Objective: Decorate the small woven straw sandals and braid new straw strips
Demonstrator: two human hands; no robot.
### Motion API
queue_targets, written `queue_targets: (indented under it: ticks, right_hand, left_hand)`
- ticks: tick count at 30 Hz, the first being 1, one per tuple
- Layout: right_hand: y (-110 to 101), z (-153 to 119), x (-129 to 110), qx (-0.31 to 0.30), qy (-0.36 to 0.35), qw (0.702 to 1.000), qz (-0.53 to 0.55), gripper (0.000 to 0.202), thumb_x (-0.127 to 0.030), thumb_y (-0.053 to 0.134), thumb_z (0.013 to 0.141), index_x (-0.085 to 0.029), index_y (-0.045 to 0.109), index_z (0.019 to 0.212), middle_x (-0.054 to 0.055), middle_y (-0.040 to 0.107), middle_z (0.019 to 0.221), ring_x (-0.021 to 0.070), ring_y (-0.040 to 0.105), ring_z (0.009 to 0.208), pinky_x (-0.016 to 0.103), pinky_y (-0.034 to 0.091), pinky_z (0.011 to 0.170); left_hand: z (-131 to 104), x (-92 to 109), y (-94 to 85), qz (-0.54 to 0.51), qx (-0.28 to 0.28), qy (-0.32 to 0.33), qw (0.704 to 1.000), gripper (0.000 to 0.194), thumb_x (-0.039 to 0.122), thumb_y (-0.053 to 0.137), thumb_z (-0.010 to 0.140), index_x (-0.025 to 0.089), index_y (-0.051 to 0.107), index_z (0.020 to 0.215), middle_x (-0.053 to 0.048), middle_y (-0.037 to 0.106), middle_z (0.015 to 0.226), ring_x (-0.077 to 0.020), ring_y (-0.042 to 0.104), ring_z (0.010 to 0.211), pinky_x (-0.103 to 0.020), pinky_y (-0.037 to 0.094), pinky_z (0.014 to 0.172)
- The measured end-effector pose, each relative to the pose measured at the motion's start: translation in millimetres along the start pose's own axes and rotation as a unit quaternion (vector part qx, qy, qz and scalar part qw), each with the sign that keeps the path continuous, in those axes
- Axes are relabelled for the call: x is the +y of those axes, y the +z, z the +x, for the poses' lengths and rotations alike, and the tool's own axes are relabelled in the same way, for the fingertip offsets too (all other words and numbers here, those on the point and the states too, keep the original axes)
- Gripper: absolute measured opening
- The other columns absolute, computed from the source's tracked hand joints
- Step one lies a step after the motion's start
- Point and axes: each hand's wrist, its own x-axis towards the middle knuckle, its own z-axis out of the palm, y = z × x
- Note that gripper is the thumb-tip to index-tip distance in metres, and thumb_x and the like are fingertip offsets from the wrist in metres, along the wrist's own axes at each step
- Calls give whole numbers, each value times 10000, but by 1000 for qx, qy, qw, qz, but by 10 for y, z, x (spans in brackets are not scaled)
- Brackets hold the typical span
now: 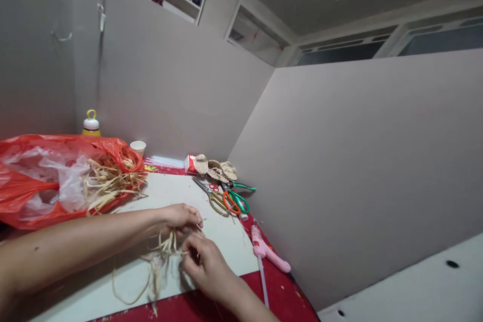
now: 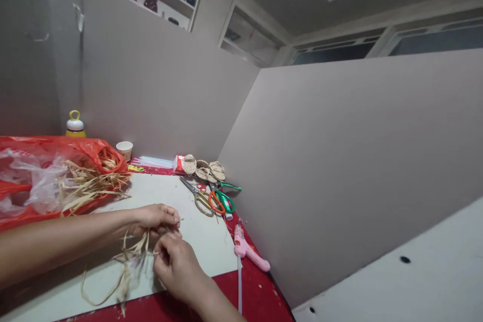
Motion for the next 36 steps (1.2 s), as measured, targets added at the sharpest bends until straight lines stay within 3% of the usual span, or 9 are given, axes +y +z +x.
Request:
queue_targets:
  ticks: [3,6,9,11,14,19,26,31,36]
  right_hand:
    - [-109,-118,14,-13,-3,998,-54,131,-93,490,735,-211,547,735,-11,567,725,137,505,643,241,368,593]
    - [-406,-125,197,-54,64,992,-97,130,-165,509,799,-260,598,795,-27,613,703,158,565,631,255,425,591]
    - [-855,70,613,-3,162,974,-160,178,-191,443,883,-218,617,912,5,629,716,180,602,685,286,464,639]
    - [-1128,282,949,36,237,947,-215,218,-229,409,941,-166,613,987,63,654,915,194,615,845,338,486,762]
    - [-1349,615,1370,25,323,907,-268,270,-329,543,916,-163,582,1125,76,608,1126,195,613,945,397,516,811]
    - [-1314,973,1696,-26,391,864,-316,319,-319,563,908,-169,554,1189,88,579,1196,213,604,998,420,518,833]
    - [-1250,992,1890,-50,433,842,-317,321,-319,564,907,-170,552,1192,89,577,1200,214,602,1002,419,518,834]
    - [-1278,880,1958,-14,451,847,-280,322,-319,568,905,-167,553,1188,85,582,1190,214,605,997,421,519,829]
    - [-1301,687,1987,90,427,878,-196,320,-318,571,903,-163,556,1182,84,586,1180,214,607,992,421,519,828]
  left_hand:
    - [126,-20,116,-14,30,8,999,365,427,730,586,162,510,706,63,472,511,-19,164,369,-198,94,392]
    - [196,-131,142,-23,90,38,995,328,446,663,664,188,465,712,120,286,451,-31,137,369,-196,98,393]
    - [235,-275,107,-11,139,68,988,296,453,604,709,201,449,709,114,277,454,-46,167,362,-203,113,377]
    - [251,-355,87,7,147,82,986,288,456,593,714,202,457,703,105,297,458,-54,191,363,-209,124,372]
    - [263,-433,91,42,135,101,985,287,461,587,717,194,482,703,92,339,475,-59,225,375,-214,146,384]
    - [317,-515,92,97,119,129,980,292,460,555,731,176,495,705,89,346,469,-69,247,426,-218,166,433]
    - [351,-569,94,141,103,149,973,255,423,508,755,170,509,724,83,346,497,-87,260,485,-226,200,477]
    - [300,-537,133,160,99,158,969,199,366,504,727,171,499,688,70,354,528,-100,291,532,-229,233,508]
    - [296,-550,129,165,85,150,971,176,350,504,715,175,500,696,72,356,519,-100,284,515,-227,221,494]
